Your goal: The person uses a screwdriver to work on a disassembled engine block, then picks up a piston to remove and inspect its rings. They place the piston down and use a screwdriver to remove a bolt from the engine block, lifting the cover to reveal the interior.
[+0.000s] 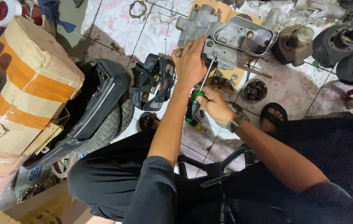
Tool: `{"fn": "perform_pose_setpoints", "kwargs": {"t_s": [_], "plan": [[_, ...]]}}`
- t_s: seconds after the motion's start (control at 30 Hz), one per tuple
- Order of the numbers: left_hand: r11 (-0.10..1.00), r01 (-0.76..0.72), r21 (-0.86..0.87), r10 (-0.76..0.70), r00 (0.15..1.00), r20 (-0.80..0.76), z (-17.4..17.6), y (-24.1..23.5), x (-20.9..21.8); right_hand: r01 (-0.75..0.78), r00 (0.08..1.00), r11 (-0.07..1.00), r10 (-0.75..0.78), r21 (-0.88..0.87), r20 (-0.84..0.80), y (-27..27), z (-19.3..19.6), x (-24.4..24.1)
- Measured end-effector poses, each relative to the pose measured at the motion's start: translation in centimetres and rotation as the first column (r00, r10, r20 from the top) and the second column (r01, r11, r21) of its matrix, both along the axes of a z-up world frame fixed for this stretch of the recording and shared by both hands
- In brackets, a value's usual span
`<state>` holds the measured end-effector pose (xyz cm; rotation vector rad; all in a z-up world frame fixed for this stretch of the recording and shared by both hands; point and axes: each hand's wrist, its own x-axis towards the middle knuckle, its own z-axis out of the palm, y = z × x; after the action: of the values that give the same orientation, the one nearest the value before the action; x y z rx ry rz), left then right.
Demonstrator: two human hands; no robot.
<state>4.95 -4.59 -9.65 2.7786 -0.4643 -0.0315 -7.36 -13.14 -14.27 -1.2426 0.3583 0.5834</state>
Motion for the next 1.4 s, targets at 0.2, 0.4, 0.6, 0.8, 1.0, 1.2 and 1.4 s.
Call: {"fn": "perform_pose_setpoints", "kwargs": {"t_s": [0.2,0.4,0.6,0.8,1.0,1.2,1.4], "plan": [[1.0,0.001,0.003,-0.001,0.999,-0.036,-0.1,-0.1,0.5,0.16,0.986,0.913,-0.13,0.375,-0.104,1.2,0.4,-0.7],[1.0,0.012,0.022,-0.011,0.999,-0.043,-0.6,0.6,0.7,0.375,0.927,0.868,-0.355,0.326,-0.121,3.0,1.0,-0.8],[0.999,0.017,-0.028,-0.022,0.984,-0.175,-1.4,1.2,1.1,0.502,0.864,0.849,-0.485,0.163,-0.134,4.9,1.7,0.1],[0.999,-0.038,-0.04,0.03,0.985,-0.168,-1.6,0.9,0.7,0.493,0.863,0.829,-0.505,-0.263,0.023,6.1,-1.2,0.0],[0.99,-0.082,-0.118,0.056,0.976,-0.21,-1.5,1.1,0.2,0.413,0.901,0.814,-0.431,-0.409,0.052,5.7,1.0,-0.6],[0.981,-0.087,-0.175,0.037,0.961,-0.273,-1.5,1.3,0.8,0.558,0.829,0.793,-0.545,0.245,-0.123,4.7,1.1,-2.0],[0.893,-0.213,-0.396,0.058,0.928,-0.369,0.1,0.8,0.5,0.455,0.888,0.871,-0.43,0.184,-0.161,3.6,0.3,-1.4]]}}
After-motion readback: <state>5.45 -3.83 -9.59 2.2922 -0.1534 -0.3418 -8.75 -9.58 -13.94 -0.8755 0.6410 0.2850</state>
